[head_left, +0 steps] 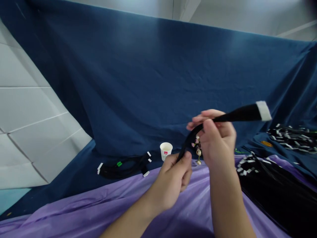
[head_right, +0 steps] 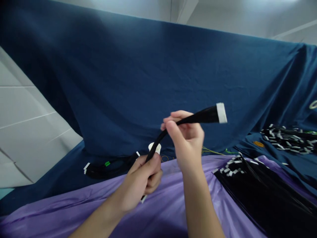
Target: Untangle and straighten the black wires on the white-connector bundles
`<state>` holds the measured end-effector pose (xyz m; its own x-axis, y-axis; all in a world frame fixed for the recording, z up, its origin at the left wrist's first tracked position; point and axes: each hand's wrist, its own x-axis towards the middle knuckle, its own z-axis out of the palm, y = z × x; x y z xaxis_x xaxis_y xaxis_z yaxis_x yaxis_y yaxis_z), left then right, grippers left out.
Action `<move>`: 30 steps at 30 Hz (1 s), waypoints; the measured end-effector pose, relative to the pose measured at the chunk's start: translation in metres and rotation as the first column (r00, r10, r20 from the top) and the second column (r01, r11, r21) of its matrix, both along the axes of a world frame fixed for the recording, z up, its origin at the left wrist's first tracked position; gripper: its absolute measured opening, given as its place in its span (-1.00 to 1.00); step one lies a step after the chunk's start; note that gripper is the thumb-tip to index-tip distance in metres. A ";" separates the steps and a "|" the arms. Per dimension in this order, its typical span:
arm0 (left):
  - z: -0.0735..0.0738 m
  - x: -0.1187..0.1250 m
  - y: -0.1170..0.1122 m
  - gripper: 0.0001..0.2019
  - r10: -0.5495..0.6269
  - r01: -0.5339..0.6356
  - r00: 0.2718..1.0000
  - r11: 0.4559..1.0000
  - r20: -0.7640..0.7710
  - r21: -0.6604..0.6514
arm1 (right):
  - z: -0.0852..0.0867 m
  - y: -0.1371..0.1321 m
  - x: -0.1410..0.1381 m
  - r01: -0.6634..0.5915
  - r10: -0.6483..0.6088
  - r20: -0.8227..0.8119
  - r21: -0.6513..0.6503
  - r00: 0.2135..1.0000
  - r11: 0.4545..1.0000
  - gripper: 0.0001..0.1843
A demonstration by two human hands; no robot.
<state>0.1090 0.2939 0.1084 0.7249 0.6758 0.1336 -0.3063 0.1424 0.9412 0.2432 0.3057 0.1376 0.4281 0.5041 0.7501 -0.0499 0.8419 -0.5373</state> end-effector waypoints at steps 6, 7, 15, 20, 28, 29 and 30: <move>0.010 -0.011 0.000 -0.53 -0.160 0.158 0.985 0.987 -0.059 -0.037 | -0.006 0.002 -0.005 -0.334 0.396 0.302 -0.237 0.867 0.912 -0.78; 0.010 -0.012 0.000 -0.55 -0.203 0.199 0.978 0.977 -0.052 -0.076 | -0.005 -0.001 -0.002 -0.264 0.319 0.348 -0.197 0.881 0.944 -0.80; -0.012 0.011 0.003 -0.63 -0.224 0.242 0.970 0.913 0.095 -0.329 | -0.011 0.011 0.014 0.300 -0.135 0.726 -0.102 0.674 0.949 -0.71; -0.012 -0.005 0.030 -0.69 -0.031 0.026 0.986 0.999 -0.164 -0.036 | -0.015 0.021 0.014 0.278 -0.085 0.700 -0.166 0.709 0.946 -0.72; -0.002 -0.021 0.011 -0.66 0.558 -0.152 0.749 0.670 -0.358 0.727 | -0.010 -0.007 0.045 0.042 0.278 0.621 -0.450 0.733 0.892 -0.73; -0.003 -0.022 0.007 -0.57 0.623 -0.183 0.713 0.608 -0.321 0.773 | -0.011 -0.007 0.051 0.032 0.239 0.533 -0.449 0.812 0.893 -0.77; -0.006 -0.026 0.005 -0.48 0.664 -0.202 0.685 0.567 -0.298 0.799 | -0.013 -0.006 0.057 0.027 0.179 0.421 -0.438 0.889 0.898 -0.80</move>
